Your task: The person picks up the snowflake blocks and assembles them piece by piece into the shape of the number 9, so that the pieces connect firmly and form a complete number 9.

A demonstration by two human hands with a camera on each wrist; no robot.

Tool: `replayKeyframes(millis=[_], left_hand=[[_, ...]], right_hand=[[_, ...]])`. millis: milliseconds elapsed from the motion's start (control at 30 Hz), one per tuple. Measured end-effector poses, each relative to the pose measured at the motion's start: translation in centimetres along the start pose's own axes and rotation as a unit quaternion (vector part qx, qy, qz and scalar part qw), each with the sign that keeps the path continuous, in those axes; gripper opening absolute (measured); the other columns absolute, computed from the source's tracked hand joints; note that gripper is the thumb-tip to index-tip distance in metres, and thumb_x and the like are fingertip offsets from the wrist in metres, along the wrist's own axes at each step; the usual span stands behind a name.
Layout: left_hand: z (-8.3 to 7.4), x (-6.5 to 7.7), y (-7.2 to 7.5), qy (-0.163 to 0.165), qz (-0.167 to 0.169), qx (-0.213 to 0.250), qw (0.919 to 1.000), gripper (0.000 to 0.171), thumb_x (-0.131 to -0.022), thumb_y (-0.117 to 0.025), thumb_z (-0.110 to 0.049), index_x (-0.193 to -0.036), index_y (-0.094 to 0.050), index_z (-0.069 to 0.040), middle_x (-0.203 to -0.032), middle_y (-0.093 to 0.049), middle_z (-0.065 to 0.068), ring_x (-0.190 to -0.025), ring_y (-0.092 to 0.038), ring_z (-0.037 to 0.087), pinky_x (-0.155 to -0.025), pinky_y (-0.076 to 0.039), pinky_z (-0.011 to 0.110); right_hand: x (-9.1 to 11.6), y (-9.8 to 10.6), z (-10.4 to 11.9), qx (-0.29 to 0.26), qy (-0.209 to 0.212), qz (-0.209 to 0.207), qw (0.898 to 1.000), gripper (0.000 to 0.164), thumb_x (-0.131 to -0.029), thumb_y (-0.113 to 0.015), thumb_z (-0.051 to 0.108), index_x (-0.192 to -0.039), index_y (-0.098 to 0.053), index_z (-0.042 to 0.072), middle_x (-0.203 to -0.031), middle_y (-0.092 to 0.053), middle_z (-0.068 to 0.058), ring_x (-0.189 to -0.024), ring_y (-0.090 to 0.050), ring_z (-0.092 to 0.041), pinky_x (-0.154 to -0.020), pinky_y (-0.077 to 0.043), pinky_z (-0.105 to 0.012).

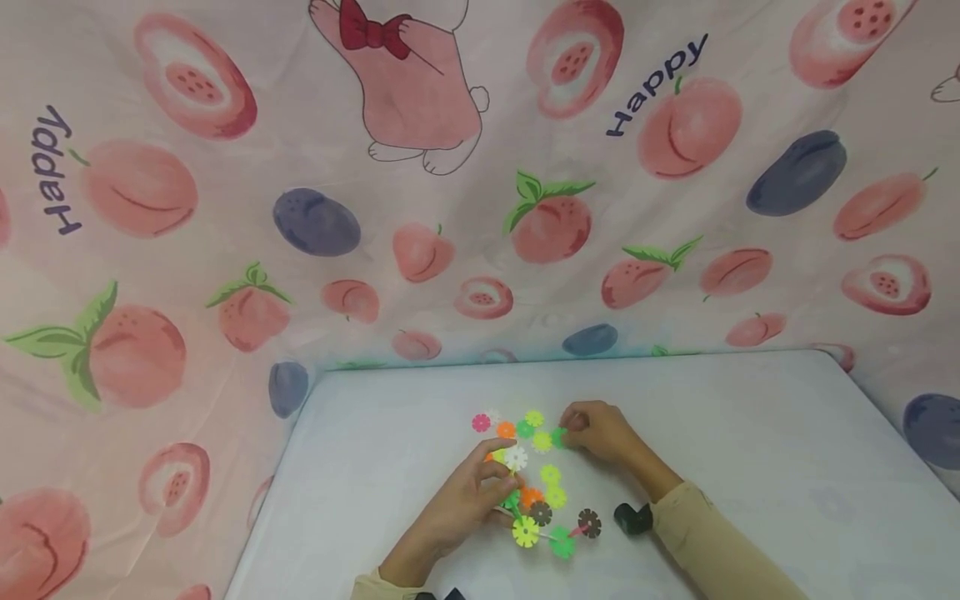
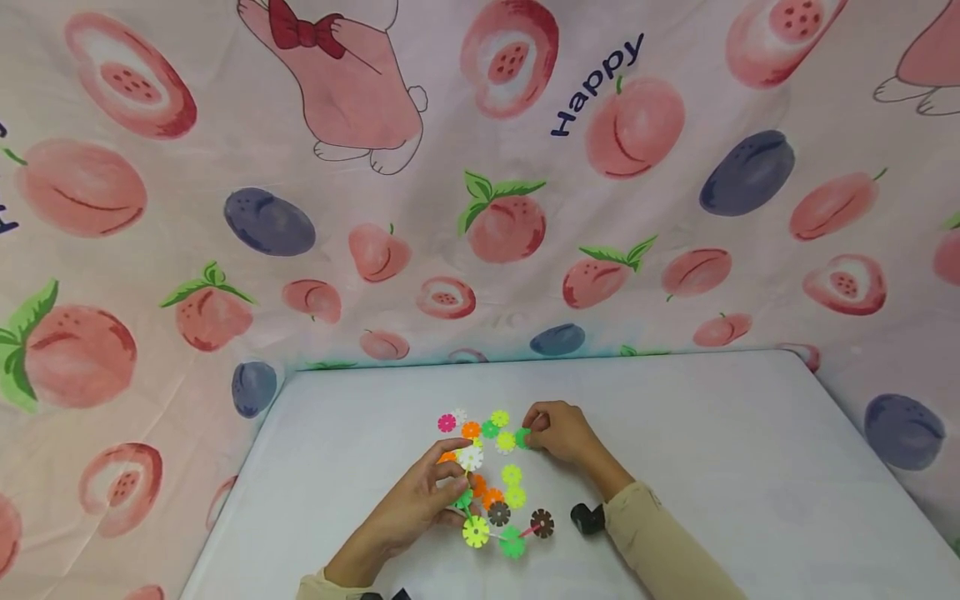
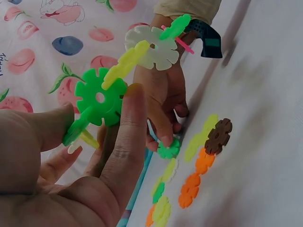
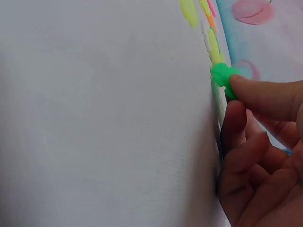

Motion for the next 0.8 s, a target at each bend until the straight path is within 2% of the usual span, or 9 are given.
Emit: replayKeyframes(millis=[100, 233, 333, 467, 633, 800], left_hand=[[0.0, 0.0, 0.0, -0.002, 0.011, -0.004, 0.9999, 0.055, -0.101, -0.064, -0.023, -0.150, -0.040, -0.018, -0.114, -0.066, 0.017, -0.104, -0.068, 0.026, -0.073, -0.064, 0.036], [0.2, -0.1, -0.1, -0.013, 0.037, -0.010, 0.9992, 0.052, -0.104, -0.060, -0.023, -0.151, -0.039, -0.018, -0.121, -0.067, 0.026, -0.103, -0.069, 0.025, -0.077, -0.064, 0.038], [0.3, -0.2, -0.1, -0.022, 0.047, -0.014, 0.9985, 0.050, -0.104, -0.059, -0.023, -0.150, -0.040, -0.018, -0.122, -0.066, 0.030, -0.100, -0.070, 0.024, -0.083, -0.063, 0.045], [0.5, -0.3, 0.0, -0.034, 0.054, -0.020, 0.9978, 0.049, -0.105, -0.058, -0.021, -0.151, -0.039, -0.015, -0.124, -0.064, 0.034, -0.102, -0.070, 0.025, -0.089, -0.060, 0.052], [0.6, -0.3, 0.0, -0.044, 0.062, -0.029, 0.9967, 0.051, -0.106, -0.055, -0.018, -0.152, -0.036, -0.009, -0.126, -0.062, 0.037, -0.112, -0.067, 0.034, -0.089, -0.061, 0.047], [0.4, -0.3, 0.0, -0.044, 0.059, -0.038, 0.9966, 0.049, -0.107, -0.054, -0.021, -0.152, -0.037, -0.014, -0.126, -0.063, 0.036, -0.109, -0.068, 0.033, -0.088, -0.061, 0.042]], right_hand=[[0.3, -0.1, 0.1, -0.008, 0.007, 0.007, 1.000, 0.009, -0.083, -0.080, 0.018, -0.090, -0.074, 0.019, -0.086, -0.070, 0.004, -0.082, -0.061, -0.014, -0.073, -0.052, -0.033], [0.7, -0.1, 0.4, -0.022, 0.021, 0.015, 0.999, 0.007, -0.084, -0.079, 0.019, -0.089, -0.073, 0.019, -0.084, -0.069, 0.004, -0.080, -0.061, -0.014, -0.071, -0.051, -0.032], [1.1, 0.1, 0.8, -0.061, 0.028, 0.035, 0.997, 0.009, -0.086, -0.078, 0.018, -0.089, -0.070, 0.016, -0.082, -0.068, 0.002, -0.076, -0.060, -0.016, -0.067, -0.051, -0.032], [1.8, 0.2, 1.5, -0.126, 0.042, 0.078, 0.988, 0.013, -0.088, -0.077, 0.017, -0.092, -0.066, 0.011, -0.082, -0.068, -0.003, -0.072, -0.061, -0.019, -0.062, -0.053, -0.033], [2.9, 0.4, 2.8, -0.170, 0.066, 0.112, 0.977, 0.016, -0.090, -0.077, 0.018, -0.096, -0.065, 0.008, -0.086, -0.071, -0.004, -0.080, -0.067, -0.020, -0.069, -0.058, -0.035], [3.8, 0.7, 4.3, -0.181, 0.097, 0.116, 0.972, 0.017, -0.091, -0.076, 0.019, -0.096, -0.064, 0.009, -0.086, -0.070, -0.005, -0.081, -0.068, -0.029, -0.069, -0.060, -0.038]])
Point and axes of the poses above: each hand's wrist, its own x-axis away from the middle knuckle, its own y-axis out of the back of the hand, z = x × y, the point moved 4 cm from there along -x, towards the middle knuckle
